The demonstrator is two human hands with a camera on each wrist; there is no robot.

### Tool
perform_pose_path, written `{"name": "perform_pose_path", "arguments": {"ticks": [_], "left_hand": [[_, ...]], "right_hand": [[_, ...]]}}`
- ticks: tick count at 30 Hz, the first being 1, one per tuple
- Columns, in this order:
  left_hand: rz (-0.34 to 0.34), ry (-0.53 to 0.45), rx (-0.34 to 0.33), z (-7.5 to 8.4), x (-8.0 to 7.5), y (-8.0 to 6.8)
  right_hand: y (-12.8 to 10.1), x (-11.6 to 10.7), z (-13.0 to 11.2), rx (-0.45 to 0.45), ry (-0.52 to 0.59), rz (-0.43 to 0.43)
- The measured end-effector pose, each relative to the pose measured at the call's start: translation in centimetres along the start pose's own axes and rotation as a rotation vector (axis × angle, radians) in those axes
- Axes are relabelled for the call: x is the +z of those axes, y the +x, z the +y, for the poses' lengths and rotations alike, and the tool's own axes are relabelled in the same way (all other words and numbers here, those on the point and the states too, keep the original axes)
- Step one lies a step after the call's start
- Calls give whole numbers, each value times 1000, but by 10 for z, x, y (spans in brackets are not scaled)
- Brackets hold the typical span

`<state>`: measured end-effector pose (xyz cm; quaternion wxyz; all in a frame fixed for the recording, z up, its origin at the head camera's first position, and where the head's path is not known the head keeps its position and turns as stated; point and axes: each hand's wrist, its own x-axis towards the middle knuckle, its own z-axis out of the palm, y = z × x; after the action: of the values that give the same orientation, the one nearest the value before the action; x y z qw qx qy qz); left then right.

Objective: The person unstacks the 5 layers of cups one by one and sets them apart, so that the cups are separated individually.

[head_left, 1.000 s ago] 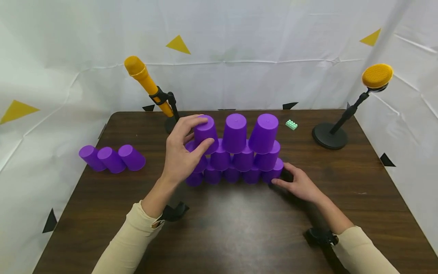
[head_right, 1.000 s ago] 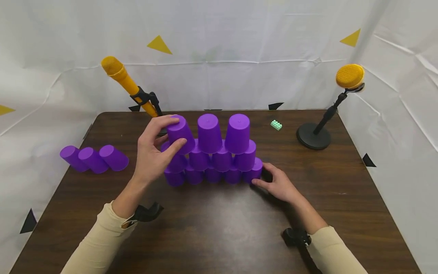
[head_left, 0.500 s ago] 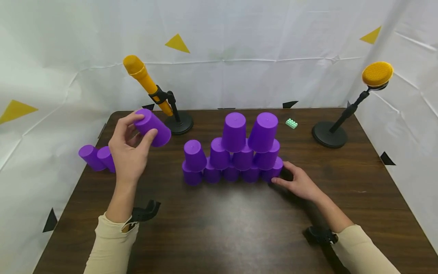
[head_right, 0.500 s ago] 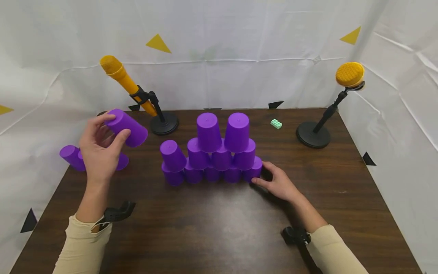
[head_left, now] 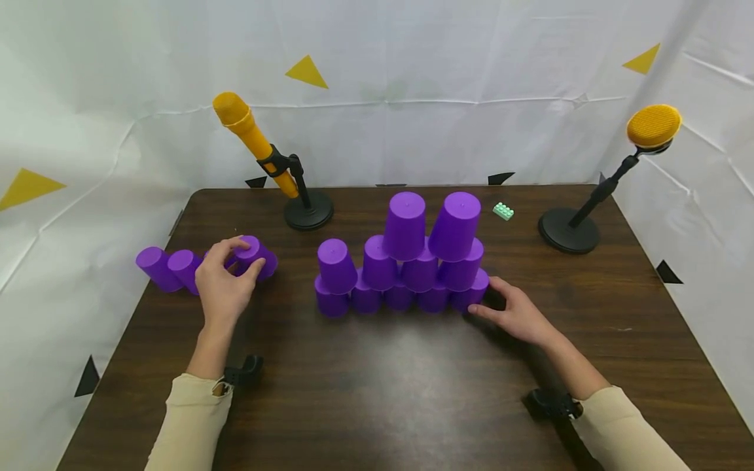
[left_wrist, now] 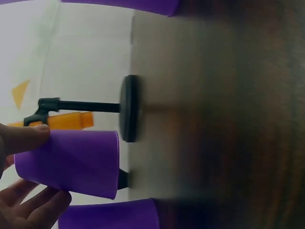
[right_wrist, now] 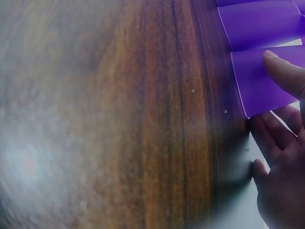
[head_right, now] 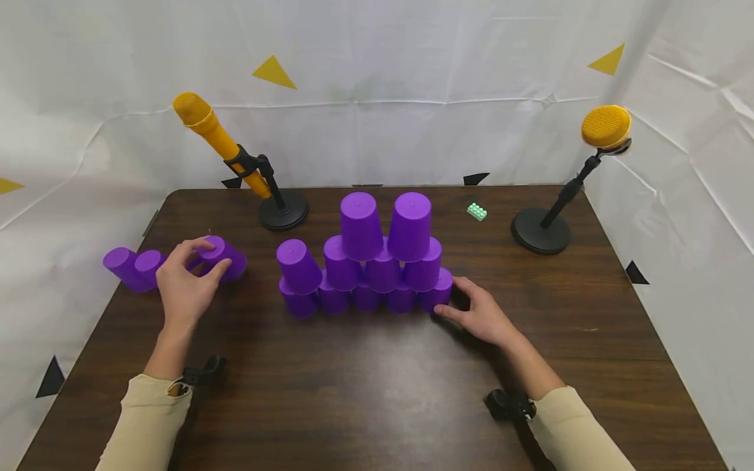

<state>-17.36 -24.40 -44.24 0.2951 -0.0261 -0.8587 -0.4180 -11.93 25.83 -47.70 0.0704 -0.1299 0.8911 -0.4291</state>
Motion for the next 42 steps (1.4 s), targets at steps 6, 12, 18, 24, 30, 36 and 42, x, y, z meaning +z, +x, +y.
{"name": "perform_pose_path", "arguments": {"ticks": [6, 12, 18, 24, 30, 36, 42], "left_hand": [[-19, 116, 8, -10, 10, -7], [-33, 162, -10, -11, 12, -9], [-29, 177, -13, -9, 11, -8], [-11, 199, 43, -2, 8, -5], [61, 149, 185, 37, 3, 8], [13, -173, 308, 111, 18, 14], [-213, -354, 456, 175, 44, 5]], "right_hand": [[0, 1, 0, -7, -6, 9], [0, 1, -1, 3, 1, 4], [0, 1, 0, -5, -6, 16], [0, 2, 1, -7, -11, 17], [-1, 2, 0, -3, -9, 16], [-2, 1, 1, 2, -8, 13], [-2, 0, 1, 0, 8, 8]]}}
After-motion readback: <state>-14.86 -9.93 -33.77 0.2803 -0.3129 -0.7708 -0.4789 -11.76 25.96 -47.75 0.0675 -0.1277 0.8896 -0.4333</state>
